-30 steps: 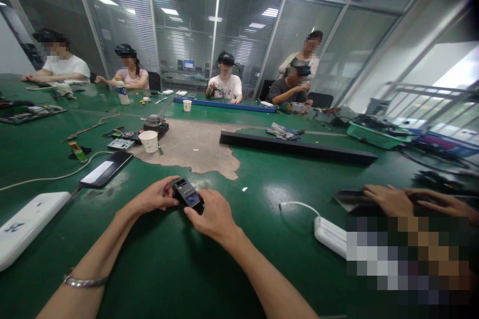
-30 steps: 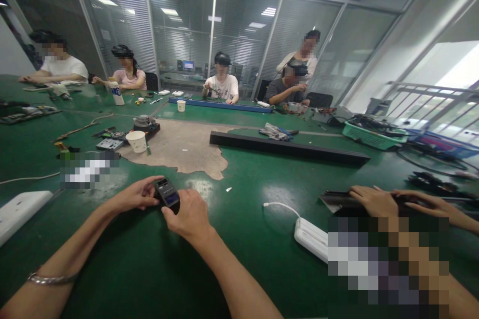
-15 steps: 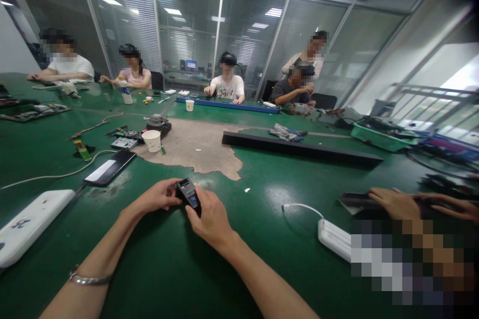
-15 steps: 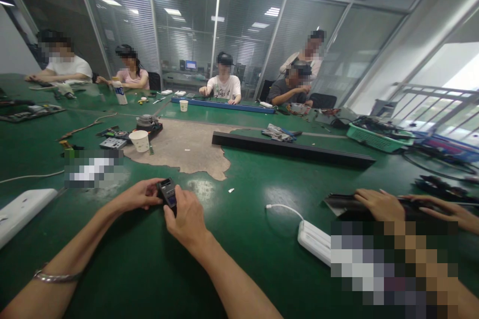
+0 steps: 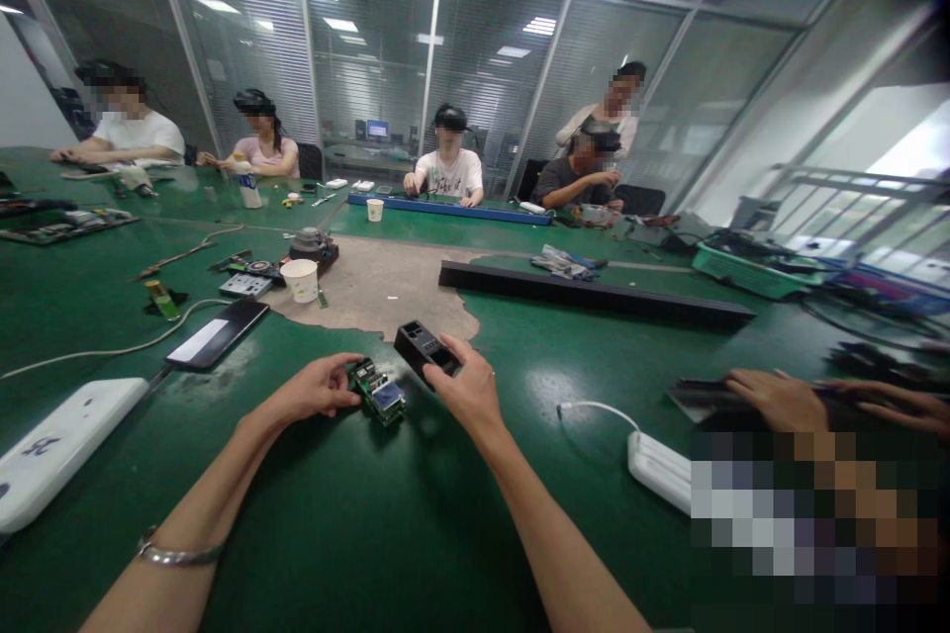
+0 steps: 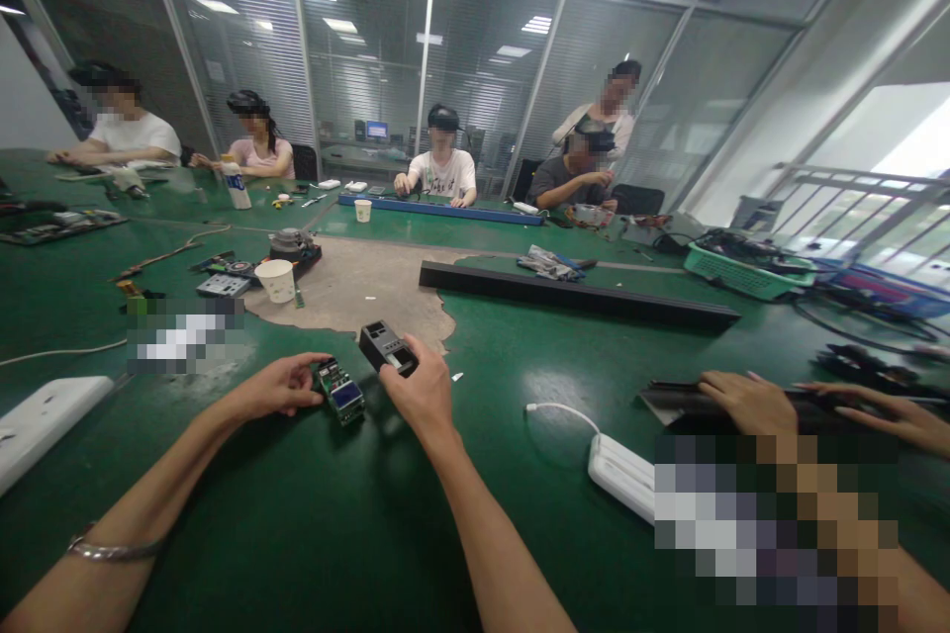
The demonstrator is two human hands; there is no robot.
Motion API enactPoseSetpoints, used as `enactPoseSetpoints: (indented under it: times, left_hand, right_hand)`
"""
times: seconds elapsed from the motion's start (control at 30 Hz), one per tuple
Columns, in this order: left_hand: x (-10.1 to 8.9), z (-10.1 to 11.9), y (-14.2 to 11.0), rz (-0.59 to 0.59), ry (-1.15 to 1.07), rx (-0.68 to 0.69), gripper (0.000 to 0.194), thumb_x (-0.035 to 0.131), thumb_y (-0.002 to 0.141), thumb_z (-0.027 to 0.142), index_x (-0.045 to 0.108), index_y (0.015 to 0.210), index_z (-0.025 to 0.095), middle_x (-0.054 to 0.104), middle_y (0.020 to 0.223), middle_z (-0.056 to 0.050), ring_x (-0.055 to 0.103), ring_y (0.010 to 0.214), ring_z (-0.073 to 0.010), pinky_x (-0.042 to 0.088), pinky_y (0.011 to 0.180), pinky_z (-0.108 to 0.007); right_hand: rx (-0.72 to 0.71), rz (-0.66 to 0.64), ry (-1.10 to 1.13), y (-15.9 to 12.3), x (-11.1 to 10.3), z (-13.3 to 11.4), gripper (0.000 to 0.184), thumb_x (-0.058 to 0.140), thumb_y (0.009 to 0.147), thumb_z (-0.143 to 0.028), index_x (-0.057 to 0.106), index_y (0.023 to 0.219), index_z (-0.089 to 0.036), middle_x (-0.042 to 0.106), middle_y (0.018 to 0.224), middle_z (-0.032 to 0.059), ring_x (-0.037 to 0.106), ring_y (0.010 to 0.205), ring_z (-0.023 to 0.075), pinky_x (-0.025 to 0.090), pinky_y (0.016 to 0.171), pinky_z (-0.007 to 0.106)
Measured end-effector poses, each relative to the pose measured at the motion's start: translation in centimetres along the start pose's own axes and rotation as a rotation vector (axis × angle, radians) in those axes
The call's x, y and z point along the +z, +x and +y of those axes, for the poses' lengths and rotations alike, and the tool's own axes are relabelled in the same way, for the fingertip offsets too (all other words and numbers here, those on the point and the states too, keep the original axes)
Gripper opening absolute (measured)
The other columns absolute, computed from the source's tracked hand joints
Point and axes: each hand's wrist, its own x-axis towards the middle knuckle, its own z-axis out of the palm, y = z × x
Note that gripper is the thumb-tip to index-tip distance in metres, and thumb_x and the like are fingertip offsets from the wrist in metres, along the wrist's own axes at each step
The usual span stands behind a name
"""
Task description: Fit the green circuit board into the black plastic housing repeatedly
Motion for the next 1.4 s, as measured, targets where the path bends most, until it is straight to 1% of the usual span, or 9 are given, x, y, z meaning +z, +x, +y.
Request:
enactPoseSetpoints:
  times: [0.13, 0.37, 0.57, 0.67, 0.73, 0.87, 1.0, 1.1, 1.4]
  left_hand:
    - [0.0, -0.3, 0.2, -0.002, 0.02, -0.004, 0.077, 0.071, 0.073, 0.034, 0.036, 0.14, 0.019, 0.05, 0.07, 0.006, 0.049, 0.052, -0.0095, 0.041, 0.047, -0.022]
    - [0.0, 0.0, 0.1, -0.017, 0.056, 0.01, 0.076, 0.069, 0.075, 0.035, 0.035, 0.141, 0.019, 0.051, 0.071, 0.005, 0.05, 0.053, -0.0101, 0.042, 0.047, -0.022]
    - [-0.1, -0.3, 0.3, -0.012, 0.052, -0.003, 0.077, 0.07, 0.074, 0.036, 0.034, 0.141, 0.02, 0.049, 0.07, 0.006, 0.05, 0.054, -0.0103, 0.042, 0.047, -0.022]
    - [0.0, -0.4, 0.3, -0.012, 0.053, -0.008, 0.078, 0.069, 0.075, 0.035, 0.033, 0.141, 0.02, 0.048, 0.069, 0.007, 0.049, 0.053, -0.0095, 0.041, 0.046, -0.021]
    - [0.0, -0.3, 0.3, -0.017, 0.052, -0.007, 0.077, 0.069, 0.075, 0.034, 0.032, 0.142, 0.02, 0.049, 0.069, 0.007, 0.049, 0.052, -0.009, 0.04, 0.046, -0.02]
    - [0.1, 0.0, 0.2, -0.021, 0.017, 0.001, 0.077, 0.069, 0.075, 0.033, 0.032, 0.141, 0.02, 0.05, 0.07, 0.006, 0.049, 0.052, -0.0087, 0.041, 0.046, -0.02]
    - [0.1, 0.2, 0.1, -0.015, -0.011, -0.005, 0.078, 0.071, 0.074, 0.033, 0.033, 0.14, 0.019, 0.049, 0.069, 0.007, 0.048, 0.05, -0.0083, 0.041, 0.046, -0.021]
    - [0.2, 0.1, 0.1, 0.0, -0.018, -0.009, 0.079, 0.072, 0.073, 0.034, 0.034, 0.139, 0.017, 0.049, 0.067, 0.007, 0.047, 0.049, -0.0084, 0.042, 0.045, -0.021]
    - [0.4, 0.0, 0.0, 0.035, 0.007, 0.045, 0.067, 0.072, 0.071, 0.032, 0.043, 0.131, 0.018, 0.047, 0.066, 0.008, 0.047, 0.047, -0.0075, 0.04, 0.043, -0.019]
  right_hand:
    - [0.076, -0.114, -0.093, 0.7, -1.0, 1.2, 0.039, 0.063, 0.069, -0.029, 0.068, 0.107, -0.023, 0.071, 0.1, 0.0041, 0.065, 0.093, 0.022, 0.049, 0.083, 0.031]
    - [0.116, -0.242, -0.337, 0.1, -0.5, 2.1, 0.036, 0.065, 0.07, -0.031, 0.064, 0.104, -0.023, 0.07, 0.096, 0.0062, 0.064, 0.092, 0.0241, 0.045, 0.075, 0.029]
    - [0.077, -0.284, -0.373, 0.4, -1.7, 2.1, 0.064, 0.065, 0.073, -0.053, 0.053, 0.125, -0.019, 0.063, 0.116, 0.0122, 0.057, 0.108, 0.0273, 0.044, 0.083, 0.033]
    - [0.065, -0.315, -0.386, 0.5, -2.0, 2.2, 0.062, 0.068, 0.072, -0.048, 0.053, 0.125, -0.019, 0.062, 0.118, 0.0118, 0.058, 0.108, 0.0268, 0.044, 0.084, 0.033]
    - [0.055, -0.349, -0.407, 0.4, -2.0, 2.3, 0.051, 0.069, 0.07, -0.04, 0.059, 0.116, -0.019, 0.066, 0.111, 0.011, 0.061, 0.101, 0.027, 0.045, 0.08, 0.033]
    - [0.01, -0.276, -0.32, 0.2, -1.7, 1.6, 0.028, 0.065, 0.073, -0.031, 0.067, 0.099, -0.021, 0.07, 0.091, 0.0071, 0.065, 0.085, 0.024, 0.046, 0.071, 0.031]
    - [-0.091, -0.149, 0.001, -0.2, -1.0, -0.2, 0.033, 0.061, 0.079, -0.031, 0.064, 0.11, -0.021, 0.07, 0.094, 0.0039, 0.065, 0.081, 0.0177, 0.048, 0.07, 0.027]
    - [-0.137, -0.157, 0.133, -1.0, -0.2, -1.6, 0.035, 0.059, 0.082, -0.035, 0.062, 0.114, -0.02, 0.07, 0.096, 0.003, 0.064, 0.075, 0.015, 0.049, 0.066, 0.025]
    - [-0.301, -0.138, -0.036, -2.6, 1.9, -3.1, 0.031, 0.06, 0.082, -0.034, 0.063, 0.108, -0.019, 0.068, 0.09, 0.0035, 0.061, 0.079, 0.0182, 0.047, 0.073, 0.029]
